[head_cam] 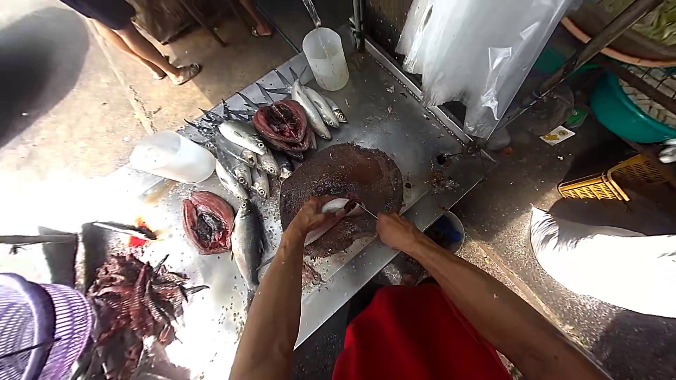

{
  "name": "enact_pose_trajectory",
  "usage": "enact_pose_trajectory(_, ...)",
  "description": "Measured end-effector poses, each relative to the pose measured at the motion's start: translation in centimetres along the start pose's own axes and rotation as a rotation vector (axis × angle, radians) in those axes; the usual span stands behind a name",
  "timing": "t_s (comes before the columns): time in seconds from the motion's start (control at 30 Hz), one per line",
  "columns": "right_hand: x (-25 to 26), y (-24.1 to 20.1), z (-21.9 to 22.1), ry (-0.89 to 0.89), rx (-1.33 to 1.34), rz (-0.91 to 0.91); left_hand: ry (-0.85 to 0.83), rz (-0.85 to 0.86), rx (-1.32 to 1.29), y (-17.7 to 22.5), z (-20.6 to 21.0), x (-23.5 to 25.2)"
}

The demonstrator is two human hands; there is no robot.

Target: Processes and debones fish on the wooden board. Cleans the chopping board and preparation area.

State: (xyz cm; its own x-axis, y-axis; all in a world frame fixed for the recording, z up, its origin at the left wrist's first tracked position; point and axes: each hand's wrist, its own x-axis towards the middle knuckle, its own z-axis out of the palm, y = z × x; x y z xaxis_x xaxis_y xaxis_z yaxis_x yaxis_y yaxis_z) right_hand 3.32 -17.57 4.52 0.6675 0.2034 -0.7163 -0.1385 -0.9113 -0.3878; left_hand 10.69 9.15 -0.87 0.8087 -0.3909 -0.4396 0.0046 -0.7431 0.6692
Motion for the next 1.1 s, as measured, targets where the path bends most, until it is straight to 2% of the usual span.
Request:
enact_pose_trajectory(0.27,0.1,1.2,1.1,0.012,0.199,-0.028,0.047,-0.044,0.082,1.0,1.2,-1.1)
enact_pose_trajectory(0.37,0.2,1.8,1.3,-0.017,0.535,0.064,0.065,-0.058,0.122,0.9,1.7,-1.2)
enact_pose_trajectory(0.47,-0.2,2.3,0.4,-0.142,0.922,0.232,0.070,-0.109,0.193,1.3,2.2,-1.5)
enact_pose_trajectory(0.5,-0.5,2.3,-0.2,-0.161,0.909,0.251,0.083,-0.128,0.229,1.8,2.5,-1.9)
enact_pose_trajectory(0.53,-0.7,2.0,-0.9,-0.145,0.765,0.226,0.096,-0.147,0.264,2.6,2.8,-2.4)
enact_pose_trajectory(0.6,-1.3,0.2,-2.2,-0.064,0.249,0.128,0.134,-0.156,0.332,3.5,3.7,-3.3)
enact_pose_trajectory(0.63,-1.4,-1.0,-2.6,-0.028,0.083,0.109,0.145,-0.160,0.356,3.8,4.1,-3.6)
enact_pose_trajectory(0.73,-0.4,-3.1,-2.0,0.034,-0.068,0.114,0.157,-0.167,0.382,4.0,4.7,-4.1)
enact_pose_trajectory(0.83,1.1,-3.9,-1.4,0.054,-0.063,0.139,0.127,-0.166,0.357,3.5,3.7,-3.7)
enact_pose_trajectory(0.93,1.6,-2.5,-1.1,0.031,0.029,0.140,0.066,-0.143,0.278,1.9,1.5,-2.4)
enact_pose_trajectory(1.03,0.6,-0.3,-1.2,-0.011,0.291,0.149,0.060,-0.154,0.264,0.4,-1.4,-1.0)
enact_pose_trajectory(1.1,-1.5,1.6,-0.8,0.009,0.507,0.152,0.168,-0.175,0.274,1.6,-1.9,-0.5)
